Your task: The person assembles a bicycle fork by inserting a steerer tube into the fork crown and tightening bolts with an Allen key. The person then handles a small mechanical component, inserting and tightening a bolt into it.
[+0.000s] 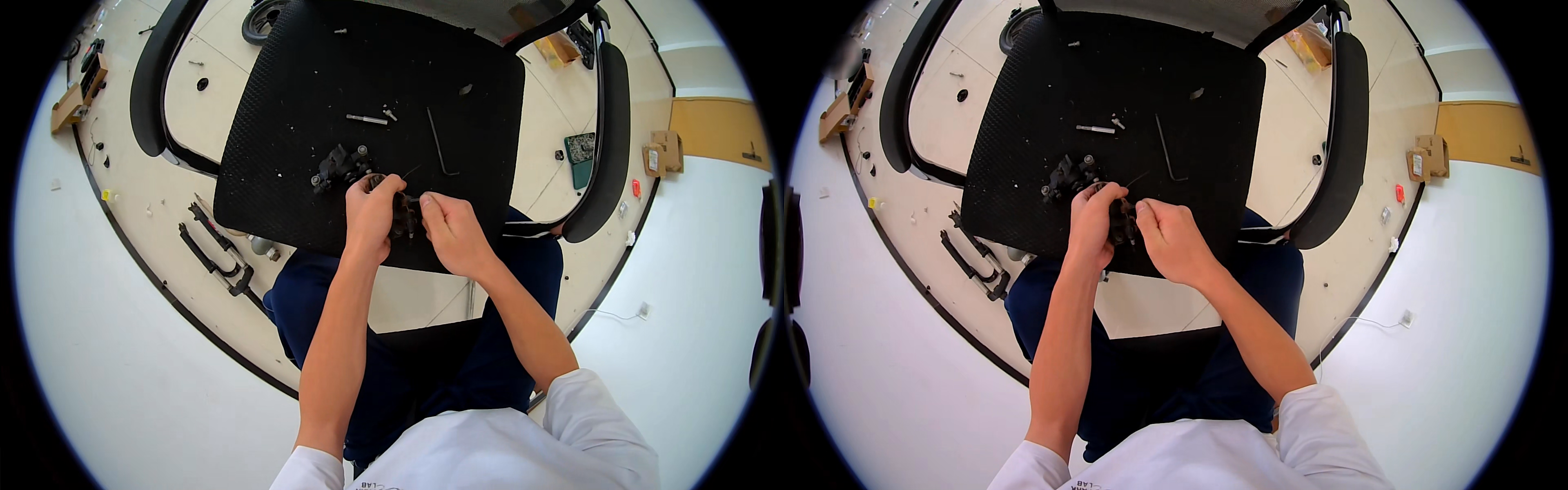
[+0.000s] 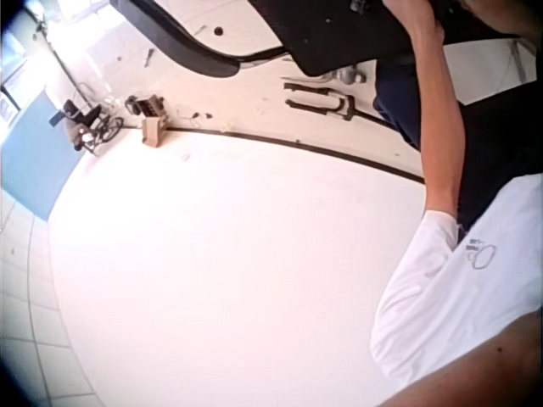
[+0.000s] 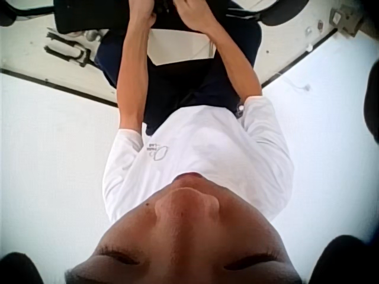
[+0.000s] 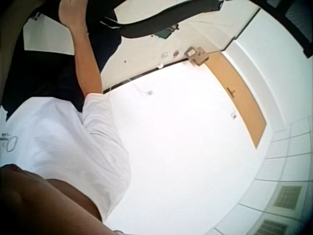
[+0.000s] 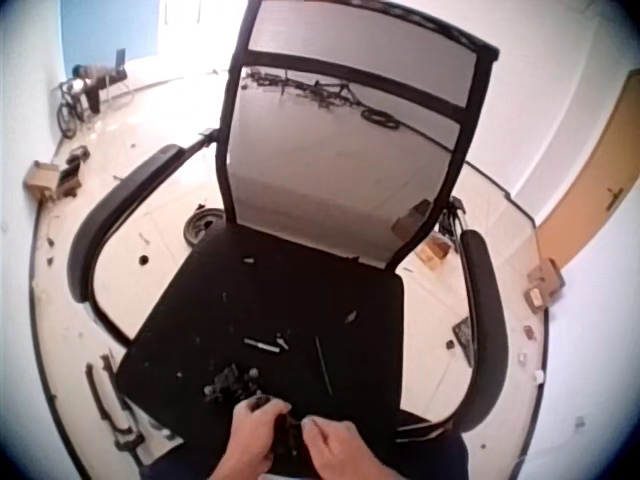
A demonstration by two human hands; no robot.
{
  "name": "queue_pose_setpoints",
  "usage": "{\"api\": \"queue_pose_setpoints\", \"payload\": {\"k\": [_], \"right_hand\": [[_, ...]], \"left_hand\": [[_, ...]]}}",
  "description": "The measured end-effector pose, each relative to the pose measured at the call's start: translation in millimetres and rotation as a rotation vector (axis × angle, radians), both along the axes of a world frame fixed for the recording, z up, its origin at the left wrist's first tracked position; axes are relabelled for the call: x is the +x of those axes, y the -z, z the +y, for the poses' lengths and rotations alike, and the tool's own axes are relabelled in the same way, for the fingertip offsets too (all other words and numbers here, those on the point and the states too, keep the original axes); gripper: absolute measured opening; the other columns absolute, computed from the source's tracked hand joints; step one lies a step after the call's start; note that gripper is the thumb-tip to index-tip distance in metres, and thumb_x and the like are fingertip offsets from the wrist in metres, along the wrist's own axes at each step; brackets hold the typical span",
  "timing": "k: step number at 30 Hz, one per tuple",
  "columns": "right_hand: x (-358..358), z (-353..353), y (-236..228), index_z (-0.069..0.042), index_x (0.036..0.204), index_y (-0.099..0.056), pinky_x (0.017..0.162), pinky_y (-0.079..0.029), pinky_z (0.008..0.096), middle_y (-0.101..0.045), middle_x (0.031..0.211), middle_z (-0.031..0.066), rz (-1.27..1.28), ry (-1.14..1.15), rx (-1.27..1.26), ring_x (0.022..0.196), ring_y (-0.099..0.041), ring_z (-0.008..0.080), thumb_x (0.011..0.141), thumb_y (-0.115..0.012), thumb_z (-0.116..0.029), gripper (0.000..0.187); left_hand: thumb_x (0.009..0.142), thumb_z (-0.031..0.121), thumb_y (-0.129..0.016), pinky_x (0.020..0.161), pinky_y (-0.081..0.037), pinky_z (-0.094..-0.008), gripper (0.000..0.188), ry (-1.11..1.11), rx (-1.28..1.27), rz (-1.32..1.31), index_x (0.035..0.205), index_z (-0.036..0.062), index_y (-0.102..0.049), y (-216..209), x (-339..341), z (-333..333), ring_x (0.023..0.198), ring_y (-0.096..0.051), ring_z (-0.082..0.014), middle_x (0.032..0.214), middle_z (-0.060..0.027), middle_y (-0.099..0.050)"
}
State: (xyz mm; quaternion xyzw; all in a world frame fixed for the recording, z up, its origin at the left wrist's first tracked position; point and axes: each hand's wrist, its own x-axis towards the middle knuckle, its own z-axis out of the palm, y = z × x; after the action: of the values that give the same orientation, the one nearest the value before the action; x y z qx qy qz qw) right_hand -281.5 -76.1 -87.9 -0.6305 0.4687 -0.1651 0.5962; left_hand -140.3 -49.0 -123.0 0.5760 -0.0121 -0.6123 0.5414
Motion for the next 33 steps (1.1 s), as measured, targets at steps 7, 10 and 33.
{"api": "queue_pose_setpoints", "payload": {"k": [7,10,33], "right_hand": [[1,-6,-11,0.006,0.078,-0.052,0.052,-0.039,0.0401,-0.052,0.058,0.0199,0.105,-0.064,-0.163,0.049,-0.049,0.0325,0.102,-0.046,-0.015,0.032],[2,-6,-12,0.006,0.078,-0.053,0.052,-0.040,0.0414,-0.053,0.059,0.0212,0.132,-0.083,-0.171,0.050,-0.051,0.0358,0.101,-0.047,-0.015,0.032],[2,-5,5,-0.002,0.074,-0.051,0.050,-0.037,0.0288,-0.045,0.059,-0.0006,-0.081,0.131,0.571,0.051,-0.046,0.0094,0.105,-0.043,-0.027,0.041]], "left_hand": [[0.082,0.010,-0.064,0.053,-0.041,-0.0267,0.009,-0.036,0.051,-0.074,0.080,0.0039,-0.057,-6,-7,-4,0.060,-0.050,-0.0093,0.070,-0.0003,-0.054],[0.079,0.009,-0.064,0.051,-0.036,-0.0282,0.013,-0.068,0.050,-0.125,0.075,0.0029,-0.054,-6,-11,-6,0.057,-0.044,-0.0086,0.066,0.0008,-0.050],[0.086,0.034,-0.070,0.075,-0.053,-0.0372,0.052,0.287,0.021,-0.514,0.113,-0.0066,-0.054,-45,8,16,0.082,-0.065,-0.0256,0.085,-0.0173,-0.064]]}}
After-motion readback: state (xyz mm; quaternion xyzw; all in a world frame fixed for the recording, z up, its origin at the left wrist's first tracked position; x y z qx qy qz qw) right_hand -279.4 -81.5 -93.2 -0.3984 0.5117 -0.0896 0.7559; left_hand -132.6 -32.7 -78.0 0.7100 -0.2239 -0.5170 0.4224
